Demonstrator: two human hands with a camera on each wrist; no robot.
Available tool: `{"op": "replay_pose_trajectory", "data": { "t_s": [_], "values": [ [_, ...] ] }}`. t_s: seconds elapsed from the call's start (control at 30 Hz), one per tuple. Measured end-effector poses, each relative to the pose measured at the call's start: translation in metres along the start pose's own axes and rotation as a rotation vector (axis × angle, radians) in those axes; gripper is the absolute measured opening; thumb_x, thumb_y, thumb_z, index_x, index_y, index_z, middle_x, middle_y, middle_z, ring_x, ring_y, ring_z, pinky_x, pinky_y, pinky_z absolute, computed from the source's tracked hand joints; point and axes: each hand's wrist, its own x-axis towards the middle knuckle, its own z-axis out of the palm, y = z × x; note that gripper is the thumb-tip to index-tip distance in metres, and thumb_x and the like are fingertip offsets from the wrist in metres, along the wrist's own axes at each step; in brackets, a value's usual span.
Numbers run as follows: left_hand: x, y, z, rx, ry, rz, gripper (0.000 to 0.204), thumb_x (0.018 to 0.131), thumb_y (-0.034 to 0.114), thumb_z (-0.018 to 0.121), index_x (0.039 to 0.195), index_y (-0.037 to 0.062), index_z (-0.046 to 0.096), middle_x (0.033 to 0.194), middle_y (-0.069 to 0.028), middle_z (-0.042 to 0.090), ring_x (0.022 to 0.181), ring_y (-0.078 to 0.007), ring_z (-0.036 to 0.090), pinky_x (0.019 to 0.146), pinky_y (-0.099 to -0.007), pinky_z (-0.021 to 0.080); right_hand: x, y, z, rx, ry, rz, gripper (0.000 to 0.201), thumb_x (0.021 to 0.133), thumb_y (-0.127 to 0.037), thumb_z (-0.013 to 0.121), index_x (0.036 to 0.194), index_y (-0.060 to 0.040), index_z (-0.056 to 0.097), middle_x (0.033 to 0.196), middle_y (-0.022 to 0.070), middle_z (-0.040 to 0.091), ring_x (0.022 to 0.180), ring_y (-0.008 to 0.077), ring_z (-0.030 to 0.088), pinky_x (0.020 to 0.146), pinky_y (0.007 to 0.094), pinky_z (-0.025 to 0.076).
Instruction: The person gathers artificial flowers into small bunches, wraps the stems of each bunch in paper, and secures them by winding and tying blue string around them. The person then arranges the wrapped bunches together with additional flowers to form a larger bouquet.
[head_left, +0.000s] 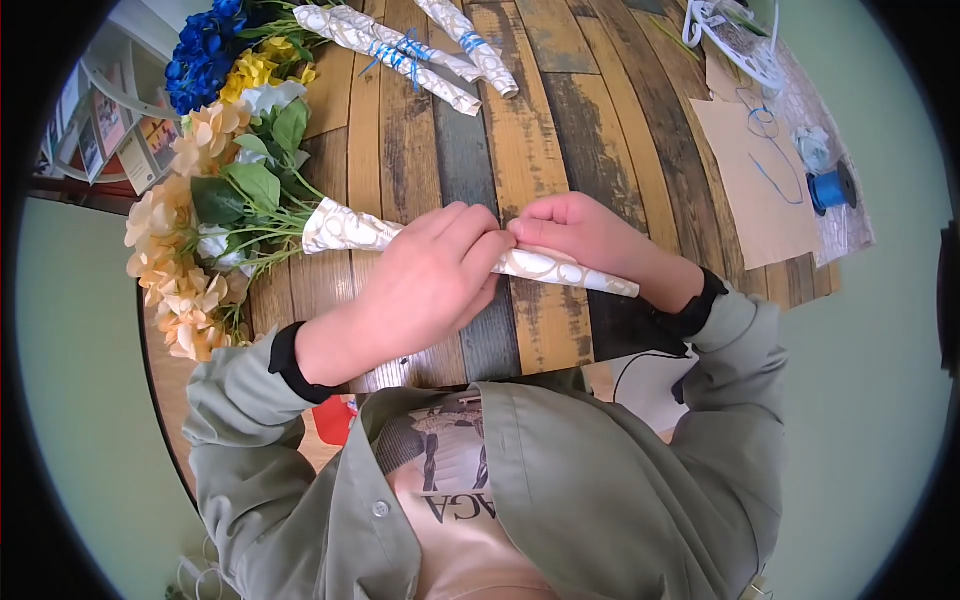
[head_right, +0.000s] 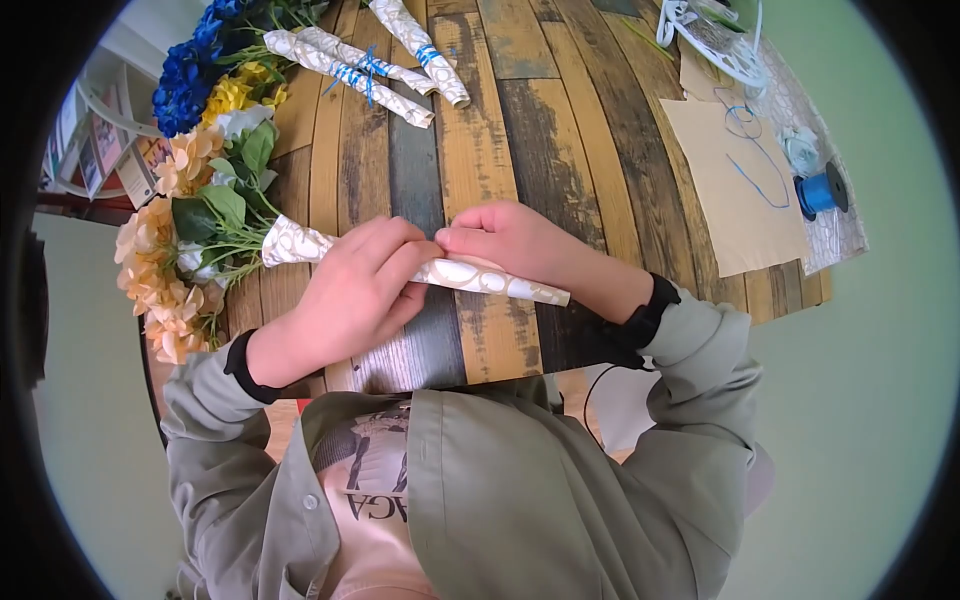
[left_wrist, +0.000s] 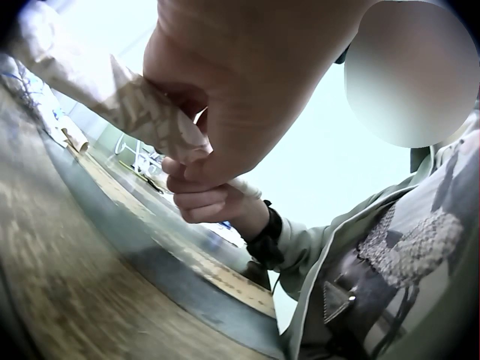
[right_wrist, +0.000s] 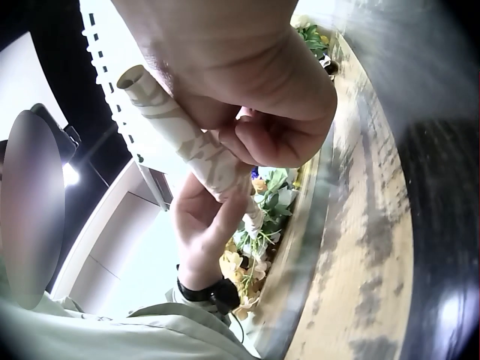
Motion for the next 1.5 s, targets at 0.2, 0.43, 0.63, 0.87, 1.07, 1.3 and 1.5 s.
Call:
{"op": "replay_pose_trajectory", "data": {
  "t_s": [0.2, 0.43, 0.63, 0.87, 1.07, 1.3, 1.5],
  "values": [
    [0.001, 0.003, 0.015, 0.025, -0.052, -0.1, 0.029, 0.061, 0.011, 0.068, 0.085, 0.0035, 0.054, 0.079, -0.0091, 0.05, 0.076, -0.0273, 0.053, 0.067, -0.037, 0.042, 0.009, 0.007, 0.001, -0.436, 0.054, -0.24, 0.02, 0.087, -0.016, 0.057, 0.076, 0.0004, 0.061, 0.062, 0.0045, 0.055, 0.059, 0.0057, 0.049, 0.053, 0.0249, 0.04],
    [-0.007, -0.004, 0.024, 0.004, 0.043, -0.096, 0.026, 0.061, 0.014, 0.067, 0.08, 0.0042, 0.053, 0.077, -0.0085, 0.05, 0.076, -0.0265, 0.053, 0.067, -0.0361, 0.042, 0.016, 0.011, -0.004, -0.386, 0.053, -0.153, 0.018, 0.087, -0.013, 0.056, 0.081, 0.0023, 0.063, 0.062, 0.0061, 0.055, 0.059, 0.0067, 0.048, 0.054, 0.0253, 0.041],
    [-0.008, -0.013, 0.014, -0.145, -0.016, -0.123, 0.03, 0.065, 0.007, 0.066, 0.091, 0.0028, 0.051, 0.086, -0.0115, 0.051, 0.084, -0.0319, 0.053, 0.071, -0.0378, 0.043, 0.018, 0.006, -0.004, -0.517, 0.203, -0.297, 0.018, 0.087, -0.015, 0.058, 0.083, 0.0006, 0.064, 0.064, 0.0079, 0.057, 0.058, 0.011, 0.054, 0.054, 0.0266, 0.043],
    [-0.007, -0.016, 0.001, -0.296, 0.18, -0.231, 0.037, 0.073, -0.001, 0.061, 0.109, 0.0021, 0.053, 0.097, -0.0137, 0.056, 0.094, -0.0361, 0.054, 0.079, -0.0396, 0.046, -0.002, -0.015, 0.008, -1.304, 0.291, -0.92, 0.012, 0.08, -0.018, 0.062, 0.073, -0.0074, 0.059, 0.063, 0.0056, 0.049, 0.059, 0.0247, 0.054, 0.05, 0.0356, 0.042],
    [-0.012, -0.026, -0.002, -0.308, -0.126, -0.112, 0.018, 0.076, 0.004, 0.06, 0.094, 0.0043, 0.06, 0.087, -0.0108, 0.058, 0.082, -0.031, 0.058, 0.068, -0.0396, 0.049, -0.017, -0.015, 0.019, -1.526, 0.278, -1.097, 0.012, 0.077, -0.017, 0.064, 0.072, -0.0073, 0.058, 0.064, 0.006, 0.048, 0.06, 0.0229, 0.054, 0.05, 0.0337, 0.041],
    [-0.014, -0.022, 0.0, -0.192, -0.067, -0.027, 0.014, 0.075, 0.001, 0.062, 0.09, 0.0029, 0.06, 0.09, -0.0091, 0.061, 0.08, -0.029, 0.06, 0.069, -0.0364, 0.05, -0.009, -0.02, -0.004, -0.256, -0.198, 0.176, 0.034, 0.091, -0.034, 0.056, 0.083, -0.0021, 0.061, 0.07, 0.004, 0.059, 0.056, 0.0093, 0.054, 0.051, 0.0273, 0.043],
    [-0.019, -0.027, -0.007, -0.122, -0.127, -0.007, 0.022, 0.074, 0.004, 0.065, 0.095, 0.0033, 0.058, 0.095, -0.0098, 0.061, 0.084, -0.0296, 0.06, 0.071, -0.0369, 0.05, -0.013, -0.012, 0.009, -0.673, -0.124, -0.054, 0.032, 0.089, -0.033, 0.057, 0.08, -0.0019, 0.058, 0.064, 0.0111, 0.057, 0.055, 0.0217, 0.057, 0.05, 0.0336, 0.044]
  ]
}}
